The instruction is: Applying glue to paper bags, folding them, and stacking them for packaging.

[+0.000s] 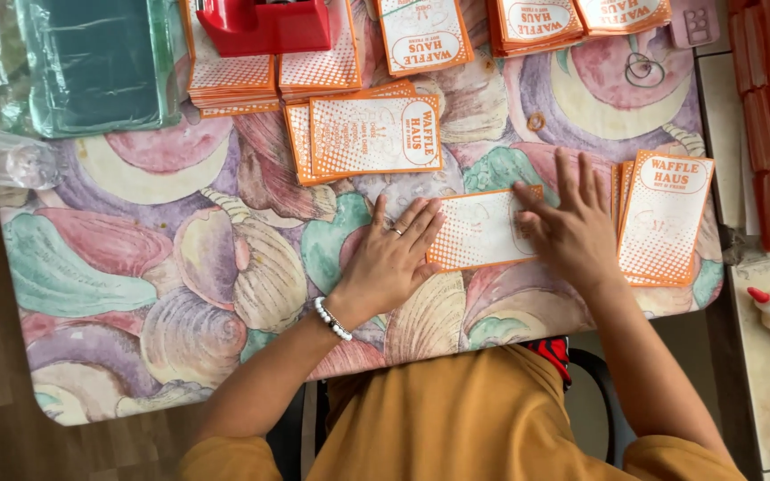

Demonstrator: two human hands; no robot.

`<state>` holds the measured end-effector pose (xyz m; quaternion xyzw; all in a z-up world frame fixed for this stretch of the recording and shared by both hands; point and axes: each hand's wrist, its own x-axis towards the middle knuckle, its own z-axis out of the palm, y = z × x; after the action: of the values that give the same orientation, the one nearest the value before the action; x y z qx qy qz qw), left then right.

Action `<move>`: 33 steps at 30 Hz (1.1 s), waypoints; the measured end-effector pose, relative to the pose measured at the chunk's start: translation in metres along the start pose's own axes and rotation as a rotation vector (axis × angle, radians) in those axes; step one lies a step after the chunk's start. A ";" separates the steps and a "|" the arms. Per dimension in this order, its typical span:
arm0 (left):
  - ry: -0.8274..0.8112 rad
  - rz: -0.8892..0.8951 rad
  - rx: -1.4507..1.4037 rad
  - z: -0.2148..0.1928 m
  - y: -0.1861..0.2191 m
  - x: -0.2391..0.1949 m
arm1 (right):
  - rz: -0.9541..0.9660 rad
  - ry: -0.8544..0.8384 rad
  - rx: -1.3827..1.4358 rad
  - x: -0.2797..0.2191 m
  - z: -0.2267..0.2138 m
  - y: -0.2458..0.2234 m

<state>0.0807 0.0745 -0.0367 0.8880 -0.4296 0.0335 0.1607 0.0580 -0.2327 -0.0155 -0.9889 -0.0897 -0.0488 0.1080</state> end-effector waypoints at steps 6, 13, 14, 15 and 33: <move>-0.007 0.005 0.010 -0.003 0.003 0.001 | -0.052 0.191 -0.124 -0.010 0.007 0.034; 0.111 -0.133 0.012 0.002 0.024 0.032 | 0.318 0.229 0.183 -0.080 -0.025 -0.020; 0.092 -0.178 0.029 0.004 0.029 0.039 | 0.531 0.084 0.294 -0.092 -0.034 -0.038; 0.091 -0.164 0.034 0.002 0.037 0.040 | 0.539 0.095 0.297 -0.095 -0.041 -0.046; -0.149 -0.410 -0.248 -0.009 0.161 0.026 | 0.812 -0.298 0.815 -0.160 -0.049 -0.032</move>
<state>-0.0266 -0.0353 0.0184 0.9301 -0.2520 -0.1183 0.2396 -0.1087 -0.2393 0.0206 -0.8192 0.2699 0.1740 0.4752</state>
